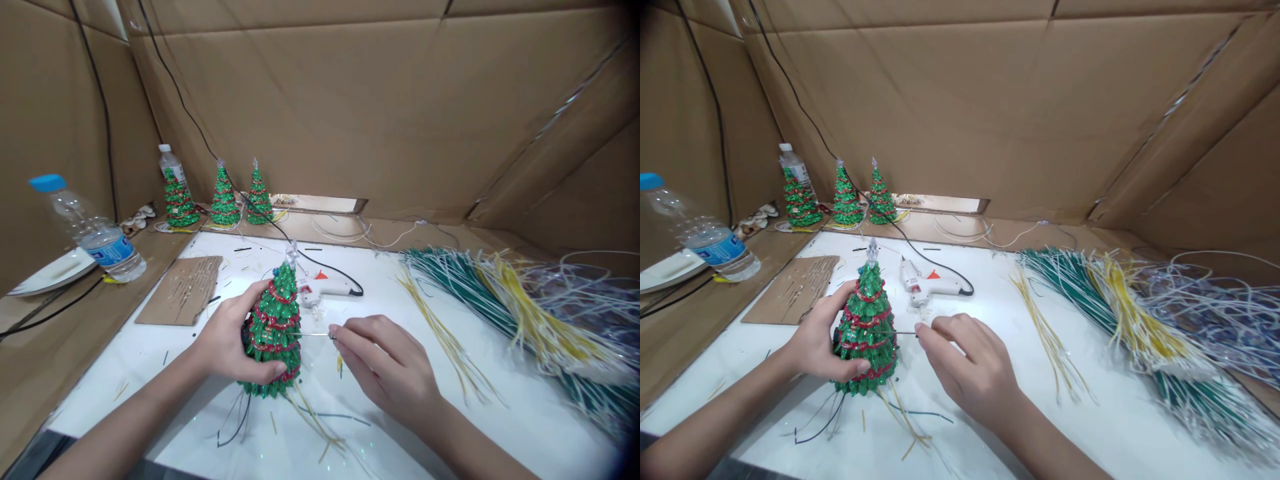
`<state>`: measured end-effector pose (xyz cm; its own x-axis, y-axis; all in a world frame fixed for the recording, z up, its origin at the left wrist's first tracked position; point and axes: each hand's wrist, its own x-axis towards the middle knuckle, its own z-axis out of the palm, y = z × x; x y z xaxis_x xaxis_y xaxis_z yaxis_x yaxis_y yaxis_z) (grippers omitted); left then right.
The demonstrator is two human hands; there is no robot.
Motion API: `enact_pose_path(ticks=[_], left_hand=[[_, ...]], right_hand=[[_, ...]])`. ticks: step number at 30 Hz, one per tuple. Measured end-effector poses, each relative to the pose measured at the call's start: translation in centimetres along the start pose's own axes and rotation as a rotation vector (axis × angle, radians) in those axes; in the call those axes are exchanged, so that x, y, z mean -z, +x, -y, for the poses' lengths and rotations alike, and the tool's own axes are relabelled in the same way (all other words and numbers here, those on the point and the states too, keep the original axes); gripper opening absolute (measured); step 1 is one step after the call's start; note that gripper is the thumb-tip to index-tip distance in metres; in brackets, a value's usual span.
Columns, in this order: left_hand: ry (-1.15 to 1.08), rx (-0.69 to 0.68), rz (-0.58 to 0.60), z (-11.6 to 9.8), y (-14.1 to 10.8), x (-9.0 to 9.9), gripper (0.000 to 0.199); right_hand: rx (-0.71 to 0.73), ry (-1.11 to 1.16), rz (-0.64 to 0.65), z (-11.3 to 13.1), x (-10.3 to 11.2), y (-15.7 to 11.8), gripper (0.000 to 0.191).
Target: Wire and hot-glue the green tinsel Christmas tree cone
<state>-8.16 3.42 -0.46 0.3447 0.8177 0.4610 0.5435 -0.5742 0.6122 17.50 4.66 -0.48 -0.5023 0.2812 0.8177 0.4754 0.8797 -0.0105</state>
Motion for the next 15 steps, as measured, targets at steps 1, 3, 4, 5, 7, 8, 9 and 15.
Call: enact_pose_path(ticks=[1,3,4,5,7,8,9,15], left_hand=[[0.003,0.000,-0.002,-0.01,0.00,0.01,0.089],[-0.006,0.002,0.000,-0.05,0.01,0.02,0.089],[-0.016,0.003,0.002,-0.08,0.02,0.04,0.089],[-0.027,0.006,0.005,-0.12,0.03,0.05,0.089],[-0.042,0.019,0.013,-0.20,0.06,0.08,0.087],[-0.045,0.026,0.015,-0.23,0.08,0.09,0.087],[-0.046,0.033,0.017,-0.26,0.09,0.09,0.087],[-0.050,0.028,0.013,-0.22,0.06,0.04,0.086]], right_hand=[[0.000,-0.003,0.002,0.00,0.00,-0.03,0.029],[0.002,-0.009,-0.003,0.03,0.04,-0.05,0.029],[0.002,-0.009,-0.007,0.06,0.08,-0.04,0.028],[0.002,-0.006,-0.010,0.09,0.12,-0.02,0.028],[0.000,-0.001,-0.013,0.15,0.17,0.04,0.027],[-0.002,0.000,-0.014,0.17,0.19,0.07,0.027],[-0.003,0.002,-0.014,0.17,0.20,0.10,0.027],[-0.007,0.009,-0.007,0.07,0.09,0.09,0.027]])
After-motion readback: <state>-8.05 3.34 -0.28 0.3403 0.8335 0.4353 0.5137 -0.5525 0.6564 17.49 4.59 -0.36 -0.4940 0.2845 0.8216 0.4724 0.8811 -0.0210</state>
